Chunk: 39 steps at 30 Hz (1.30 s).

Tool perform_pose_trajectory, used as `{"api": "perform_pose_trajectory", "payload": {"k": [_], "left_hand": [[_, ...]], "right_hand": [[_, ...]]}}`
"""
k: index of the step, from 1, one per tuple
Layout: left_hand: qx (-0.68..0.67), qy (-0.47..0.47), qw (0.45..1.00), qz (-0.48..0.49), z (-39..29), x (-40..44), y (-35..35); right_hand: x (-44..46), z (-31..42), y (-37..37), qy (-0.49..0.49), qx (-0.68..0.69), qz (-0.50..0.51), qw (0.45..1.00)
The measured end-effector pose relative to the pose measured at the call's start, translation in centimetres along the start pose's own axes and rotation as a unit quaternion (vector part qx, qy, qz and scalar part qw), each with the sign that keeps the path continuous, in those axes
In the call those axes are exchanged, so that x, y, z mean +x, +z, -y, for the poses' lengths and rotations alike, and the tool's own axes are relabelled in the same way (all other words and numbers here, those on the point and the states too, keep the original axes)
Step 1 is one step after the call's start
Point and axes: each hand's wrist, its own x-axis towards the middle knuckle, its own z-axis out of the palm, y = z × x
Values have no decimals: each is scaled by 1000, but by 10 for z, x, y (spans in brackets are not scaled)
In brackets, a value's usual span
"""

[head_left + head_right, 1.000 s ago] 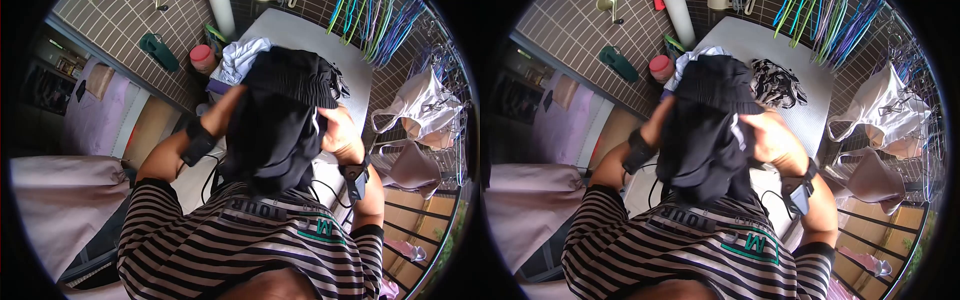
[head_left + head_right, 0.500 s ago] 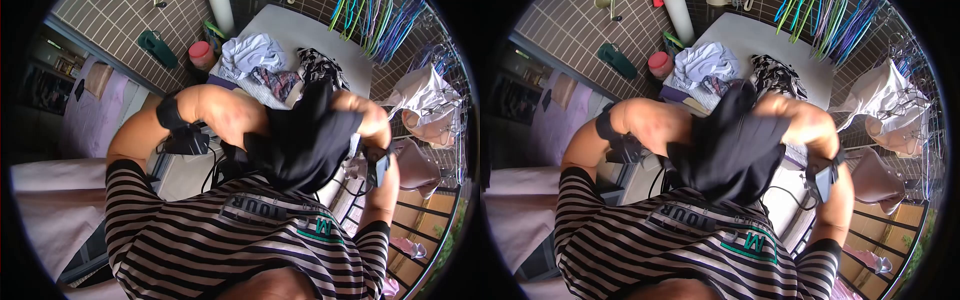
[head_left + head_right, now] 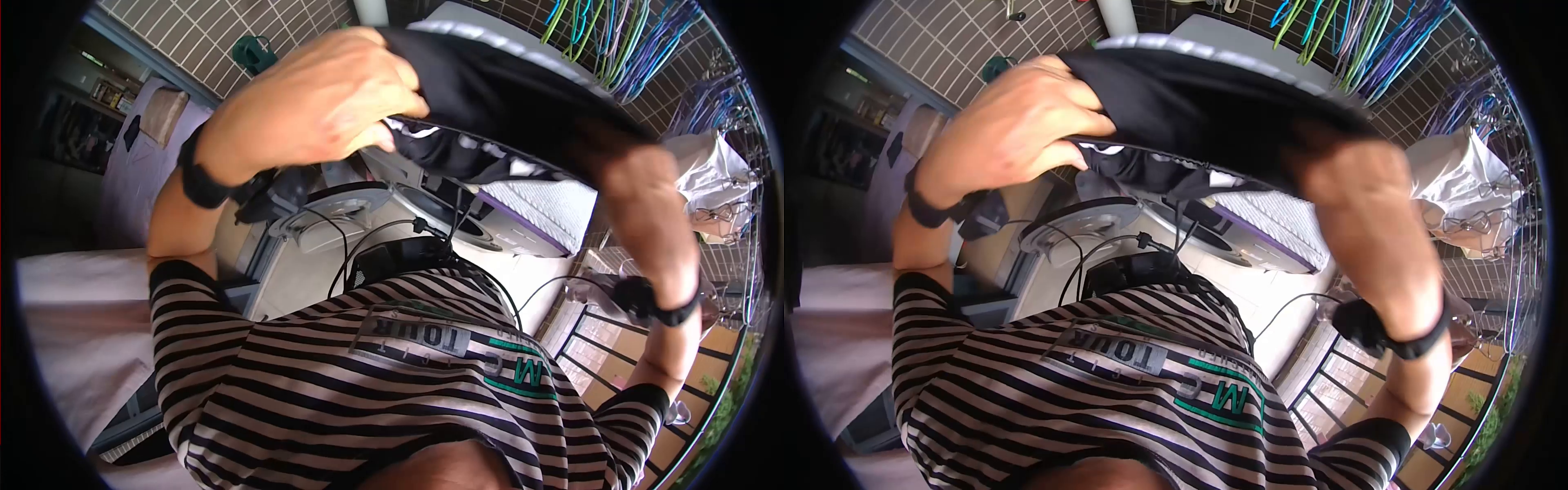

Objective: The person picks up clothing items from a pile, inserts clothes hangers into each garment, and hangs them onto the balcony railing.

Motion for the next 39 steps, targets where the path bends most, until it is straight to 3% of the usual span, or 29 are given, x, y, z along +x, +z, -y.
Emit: {"api": "perform_pose_trajectory", "payload": {"k": [1, 2, 4, 5, 7, 8, 9, 10, 14, 16, 17, 18, 19, 22, 25, 26, 27, 29, 31, 32, 33, 34, 35, 36, 37, 38, 39], "left_hand": [[21, 6, 1000, -16, -10, 0, -5], [-43, 23, 999, 23, -13, -1, 12], [-124, 1, 966, 227, -3, -14, 80], [-140, 23, 973, 184, 2, -17, 95], [-193, 106, 974, 49, 17, -15, 92], [-74, 63, 991, 94, 9, -1, 75], [-58, 59, 995, 57, 8, 3, 62], [-32, 55, 998, 17, 12, 9, 48], [145, 98, 982, -78, 7, 34, 20], [217, 134, 962, -99, -1, 37, 26], [141, 140, 975, -99, 3, 36, 54], [91, 135, 986, -33, 17, 31, 68], [92, 100, 988, -72, 34, 29, 62], [186, 23, 966, -180, 62, 30, 39], [247, 96, 928, -261, 40, 42, -11], [285, 149, 890, -324, 37, 46, -23], [228, 153, 920, -281, 35, 49, -17], [106, 163, 963, -185, 33, 51, 19], [-7, 113, 992, -61, 42, 40, 50], [-23, 90, 988, -119, 45, 36, 42], [-103, 31, 979, -174, 51, 28, 21], [-144, 47, 965, -213, 50, 28, 18], [-182, 67, 948, -251, 48, 28, 15], [-181, 87, 943, -264, 39, 34, 23], [-152, 132, 964, -173, 42, 38, 28], [-171, 95, 970, -142, 42, 36, 28], [-123, 102, 969, -189, 45, 33, 21]], "right_hand": [[-2, -7, -8, 2, 3, -66, 998], [-2, 2, -8, -25, -8, 4, 1000], [-7, 18, -4, -90, -36, 149, 984], [-16, 14, 38, -129, 59, 136, 980], [0, -1, -1, -23, 47, 121, 991], [4, -6, -22, 23, 51, 124, 991], [3, -17, -34, 15, 94, 6, 995], [10, -23, -42, 24, 121, 15, 992], [22, -37, -52, 11, 101, -157, 982], [28, -35, -36, -59, 64, -274, 958], [18, -29, -18, -100, 65, -201, 972], [7, -24, -4, -140, 65, -128, 980], [3, -24, -1, -117, 82, -74, 987], [-12, -65, -23, 16, 71, -160, 984], [-1, -54, -83, 28, -7, -214, 977], [-3, -52, -80, -10, -19, -217, 976], [-7, -47, -70, -50, -30, -221, 974], [-10, -46, -36, -73, 71, -125, 987], [-8, -50, -29, -46, 146, -85, 985], [-3, -53, -45, -11, 171, -95, 981], [-1, -50, -61, 27, 186, -167, 968], [2, -42, -74, 66, 203, -235, 948], [3, -33, -80, 31, 185, -247, 951], [5, -29, -67, 4, 266, -182, 947], [2, -25, -59, -9, 222, -136, 966], [-1, -28, -51, -22, 170, -94, 981], [0, -39, -41, -24, 143, -143, 979]]}}
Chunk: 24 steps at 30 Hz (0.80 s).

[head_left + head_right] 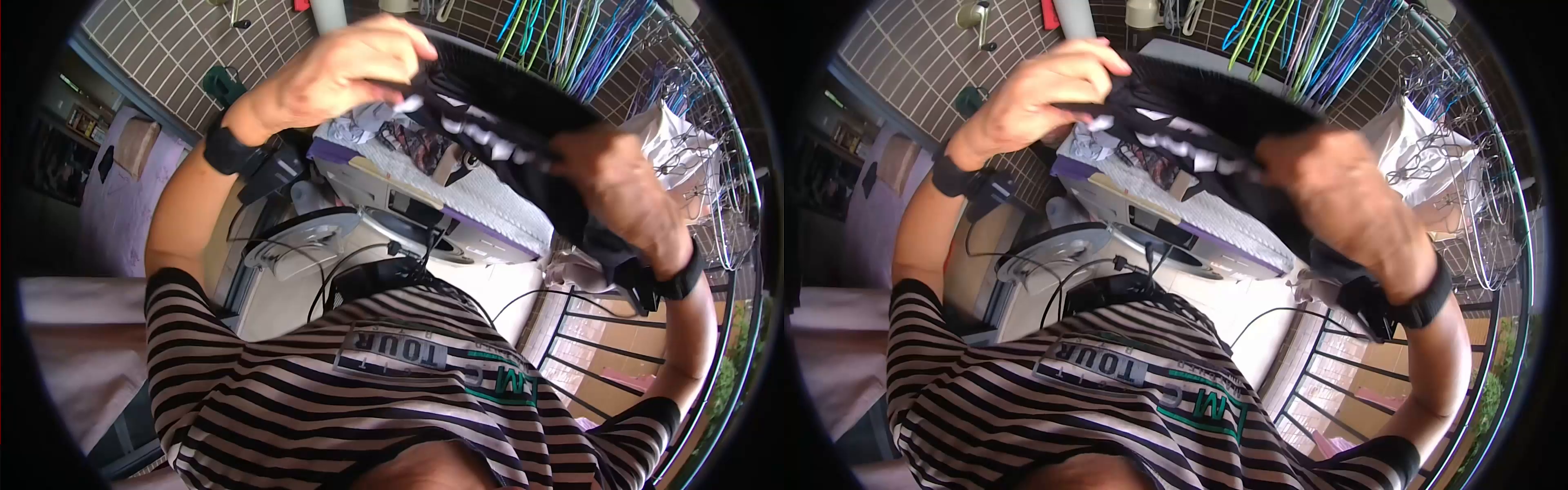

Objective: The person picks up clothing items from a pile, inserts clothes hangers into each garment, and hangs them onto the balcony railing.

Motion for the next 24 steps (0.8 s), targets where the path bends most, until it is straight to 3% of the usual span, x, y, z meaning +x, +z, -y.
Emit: {"api": "perform_pose_trajectory", "payload": {"k": [1, 2, 3, 4, 5, 7, 9, 11, 13, 15, 16, 17, 18, 19, 21, 22, 24], "left_hand": [[44, 19, 998, -38, -1, 0, -8], [113, 21, 992, -47, -11, 3, -8], [93, 39, 995, 18, -9, 3, 6], [119, 44, 990, 65, 2, -7, 17], [150, 54, 981, 113, 14, -14, 19], [190, -2, 979, 73, 24, -20, -7], [146, -73, 986, 29, 18, -25, -8], [207, 3, 977, 54, 22, -16, -16], [228, 15, 973, 45, 7, 8, -47], [245, 74, 962, -93, -10, 21, -59], [224, 37, 963, -142, -15, 19, -45], [165, -42, 970, -174, -19, 8, -16], [88, -96, 982, -134, -13, -2, 15], [-72, -140, 987, -20, 2, -11, 44], [112, -63, 984, 123, 35, -58, 53], [118, -80, 988, 52, 33, -63, 43], [116, -89, 988, 54, 24, -52, 27]], "right_hand": [[3, -5, -15, 28, -52, -56, 997], [4, -6, -27, 50, -72, -38, 995], [2, -5, -31, 70, -88, -15, 993], [-15, -19, -5, -39, -45, -24, 998], [-19, -16, 17, 98, -74, 172, 977], [-17, -26, 8, 106, -16, 64, 992], [-4, -11, -22, 123, -25, -52, 991], [0, -1, -3, 18, -19, -12, 1000], [10, -5, -17, 21, -103, -3, 994], [-3, -4, -28, 115, -49, -145, 982], [-11, -5, -33, 158, -21, -215, 963], [-4, 1, -31, 144, -25, -147, 978], [4, 7, -30, 128, -26, -79, 988], [17, 22, -16, 55, -57, 135, 988], [-25, -4, 37, 20, -49, 188, 981], [-22, 0, 28, 20, -81, 135, 987], [-12, 15, 14, 6, -121, 49, 991]]}}
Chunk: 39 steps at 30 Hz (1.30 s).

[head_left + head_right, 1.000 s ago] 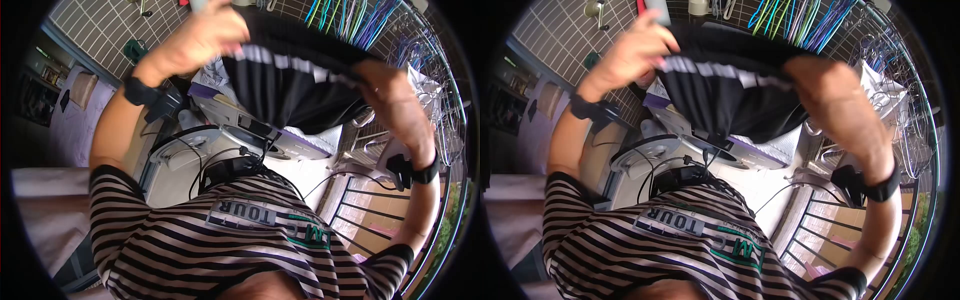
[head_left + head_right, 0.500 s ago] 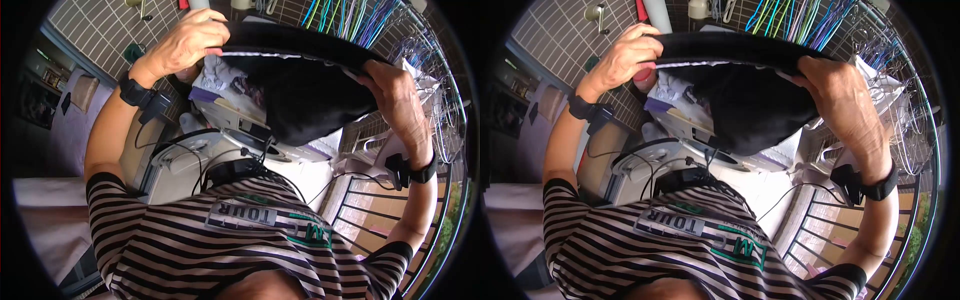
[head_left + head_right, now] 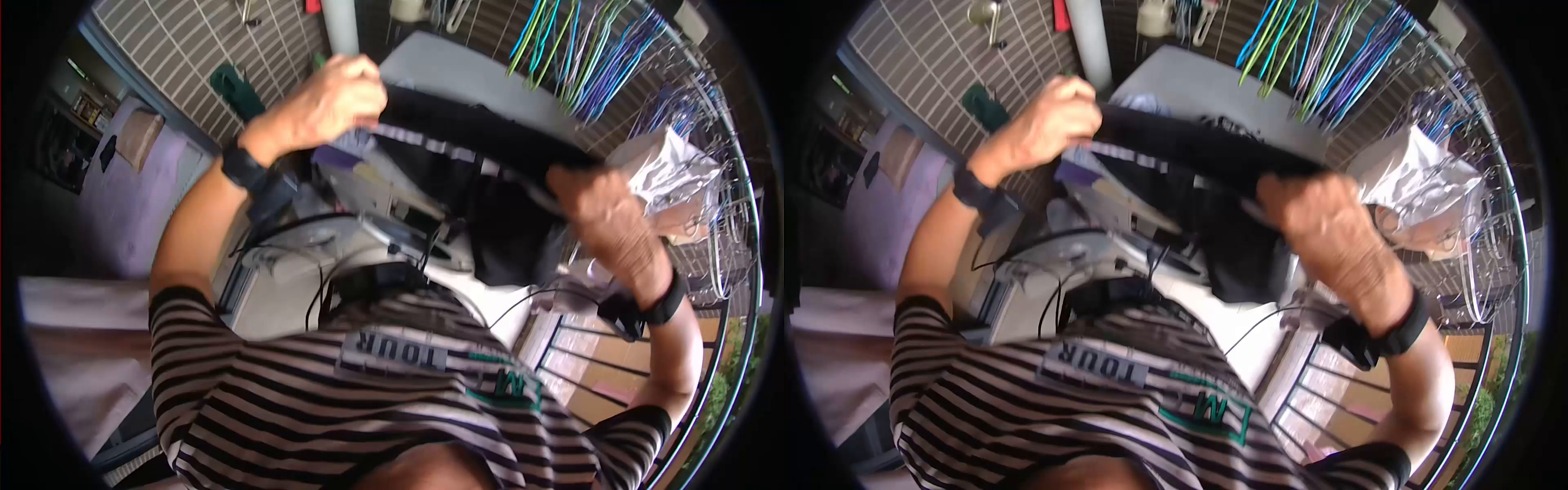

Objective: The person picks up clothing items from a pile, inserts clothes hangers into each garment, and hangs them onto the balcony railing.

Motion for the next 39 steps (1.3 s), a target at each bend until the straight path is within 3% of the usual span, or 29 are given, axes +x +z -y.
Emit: {"api": "perform_pose_trajectory", "payload": {"k": [1, 3, 5, 8, 9, 11, 12, 14, 15, 16, 17, 19, 20, 21, 23, 24, 27, 28, 29, 31, 32, 33, 34, 35, 36, 37, 39], "left_hand": [[-4, 4, 1000, 6, 2, 2, 0], [-18, 8, 999, 32, 8, 6, -8], [-212, -41, 976, -23, 14, 9, 0], [-115, 55, 988, -83, 14, 28, -12], [-79, 48, 992, -88, 13, 37, -19], [-7, -51, 993, -108, -7, 54, -43], [-9, -20, 971, -239, -16, 66, -47], [-11, -8, 958, -285, -14, 59, -39], [-22, 38, 970, -237, -13, 62, -23], [-38, 82, 978, -186, -13, 65, -8], [-64, 63, 990, -107, 0, 52, 9], [-92, 39, 994, 42, 35, 30, 18], [-183, 51, 981, -37, 33, 34, 4], [-157, 48, 984, -73, 27, 38, -7], [-150, 85, 976, -131, 14, 47, -8], [-131, 58, 986, -83, 24, 48, -3], [-184, 22, 978, -94, 22, 49, 8], [-419, -86, 901, -77, 7, 48, 8], [-496, -45, 865, -61, 3, 55, 5], [-559, -72, 817, -123, 9, 53, 10], [-622, -92, 758, -174, 0, 56, -1], [-510, -84, 825, -228, -8, 63, -12], [-500, -54, 829, -244, -6, 70, -18], [-489, -24, 832, -260, -4, 78, -24], [-387, -116, 862, -306, -21, 81, -31], [-305, -52, 918, -246, 2, 84, -14], [33, 64, 973, -220, 33, 86, 38]], "right_hand": [[7, 2, -6, 42, 2, 32, 999], [17, -8, -1, 24, -5, 2, 1000], [27, -14, -4, -5, -47, -66, 997], [35, -22, -17, 22, -45, -111, 992], [35, -29, -23, 57, -39, -107, 992], [37, -42, -37, 44, -93, -169, 980], [35, -45, -45, 66, -96, -199, 973], [28, -41, -47, 63, -98, -275, 954], [28, -34, -48, 51, -74, -306, 948], [26, -32, -20, 9, -63, -219, 974], [24, -30, 7, -30, -42, -127, 990], [13, -34, 19, 29, 77, -1, 997], [16, -32, 9, 38, 73, -80, 993], [22, -24, -5, 44, 77, -151, 985], [29, -14, -21, 40, 114, -155, 981], [29, -16, -16, 39, 124, -132, 983], [22, -26, -14, 90, 171, -149, 970], [18, -27, -14, 117, 194, -162, 960], [14, -30, -20, 128, 233, -171, 949], [14, -23, -26, 157, 278, -125, 939], [14, -21, -18, 155, 276, -79, 945], [13, -21, -9, 155, 273, -34, 949], [13, -24, -9, 138, 264, -38, 954], [8, -31, -17, 122, 205, -116, 964], [9, -34, -33, 182, 170, -188, 950], [9, -36, -47, 243, 133, -257, 926], [9, -34, -45, 204, 243, -261, 912]]}}
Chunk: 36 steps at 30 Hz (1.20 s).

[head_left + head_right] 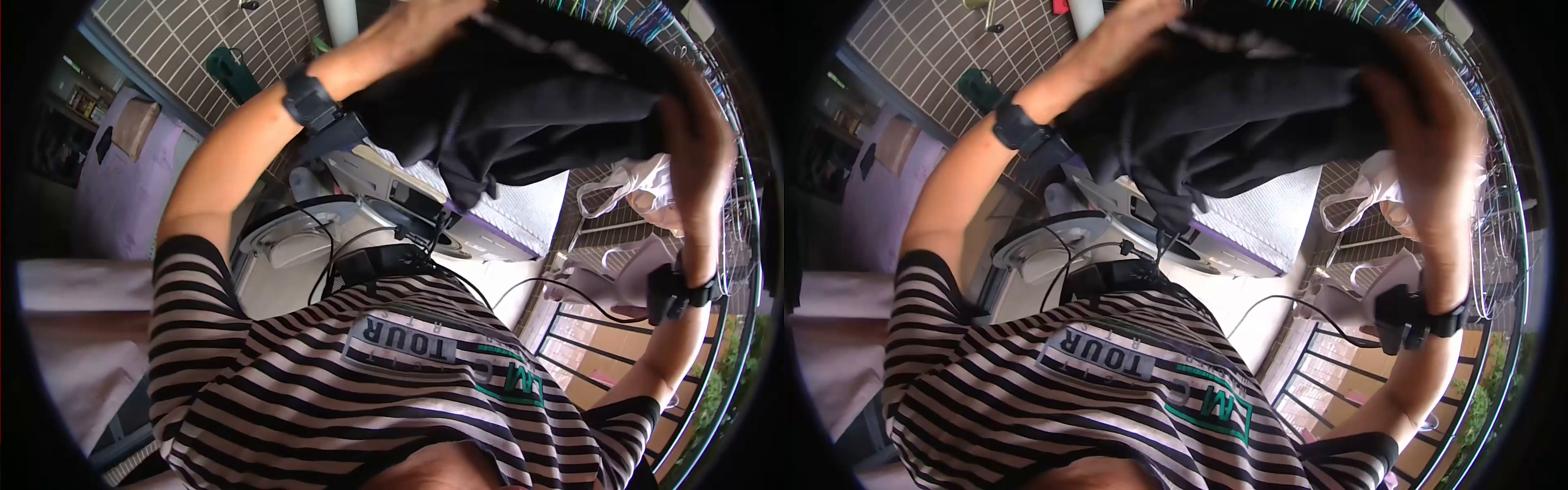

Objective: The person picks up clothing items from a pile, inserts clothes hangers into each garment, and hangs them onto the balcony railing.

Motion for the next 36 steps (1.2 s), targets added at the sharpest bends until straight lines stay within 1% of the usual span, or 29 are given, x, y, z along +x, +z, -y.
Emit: {"api": "perform_pose_trajectory", "payload": {"k": [1, 2, 3, 4, 5, 6, 7, 8, 9, 10, 11, 12, 13, 14, 15, 16, 18, 20, 22, 23, 24, 25, 26, 28, 31, 32, 33, 34, 36], "left_hand": [[-53, -74, 994, 56, -26, 4, -9], [-296, -224, 927, 52, -16, -1, -6], [-383, -292, 876, -11, -4, -8, -9], [-466, -361, 805, -72, -6, -10, -14], [-460, -282, 840, -53, -20, -8, -10], [-430, -345, 833, 41, -17, -23, 2], [-420, -366, 828, 61, -26, -26, 6], [-409, -382, 824, 89, -32, -26, 7], [-487, -363, 786, 116, -24, -29, 6], [-514, -326, 789, 87, -26, -28, 6], [-541, -289, 787, 57, -34, -27, 9], [-526, -273, 803, 67, -41, -29, 11], [-510, -257, 817, 77, -49, -30, 13], [-345, -184, 920, 1, -63, -33, 22], [-287, -264, 916, 96, -71, -38, 27], [-220, -343, 894, 188, -75, -46, 33], [-222, -425, 859, 177, -77, -85, 77], [-404, -427, 793, 157, -101, -99, 88], [-591, -393, 692, 129, -131, -98, 90], [-580, -390, 696, 163, -141, -94, 86], [-569, -386, 699, 198, -148, -89, 84], [-557, -356, 719, 216, -153, -89, 89], [-570, -355, 696, 254, -156, -87, 93], [-556, -291, 712, 314, -157, -84, 97], [-529, -90, 803, 259, -139, -126, 128], [-518, -194, 787, 275, -137, -127, 122], [-500, -295, 761, 289, -134, -129, 114], [-476, -392, 728, 301, -130, -130, 108], [-333, -369, 843, 208, -110, -149, 119]], "right_hand": [[-4, -2, 11, -41, -40, 84, 995], [-8, -5, 17, -77, -82, 159, 981], [-11, -6, 16, -51, -47, 158, 985], [-16, -6, 8, -9, -112, 87, 990], [-20, -10, 4, 19, -72, 47, 996], [-20, -13, 1, 39, -34, 12, 999], [-19, -1, 4, 56, -68, 83, 993], [-22, -7, 6, 19, -96, 122, 988], [-24, -9, 3, 18, -106, 108, 988], [-25, -10, 3, 18, -117, 97, 988], [-23, -18, 2, 36, -91, 39, 994], [-22, -29, -1, 55, -66, -16, 996], [-19, -37, -8, 96, 33, -24, 995], [-20, -45, -11, 116, 102, -38, 987], [-21, -42, -14, 125, 108, -46, 985], [-22, -40, -16, 131, 117, -54, 983], [-34, -41, -10, 137, 111, -100, 979], [-48, -43, -10, 118, 138, -30, 983], [-49, -23, -8, 119, 205, 82, 968], [-52, -19, -3, 118, 215, 87, 966], [-48, -8, 1, 105, 224, 123, 961], [-46, -2, 3, 117, 260, 148, 947], [-45, 2, 5, 129, 294, 172, 931], [-47, 10, 6, 164, 352, 163, 907], [-53, -3, -2, 203, 345, 205, 893], [-56, -11, -6, 214, 327, 229, 892], [-63, -15, -4, 217, 285, 214, 909], [-57, -13, -1, 118, 176, 248, 945], [-52, -2, 4, 77, 10, 251, 965]]}}
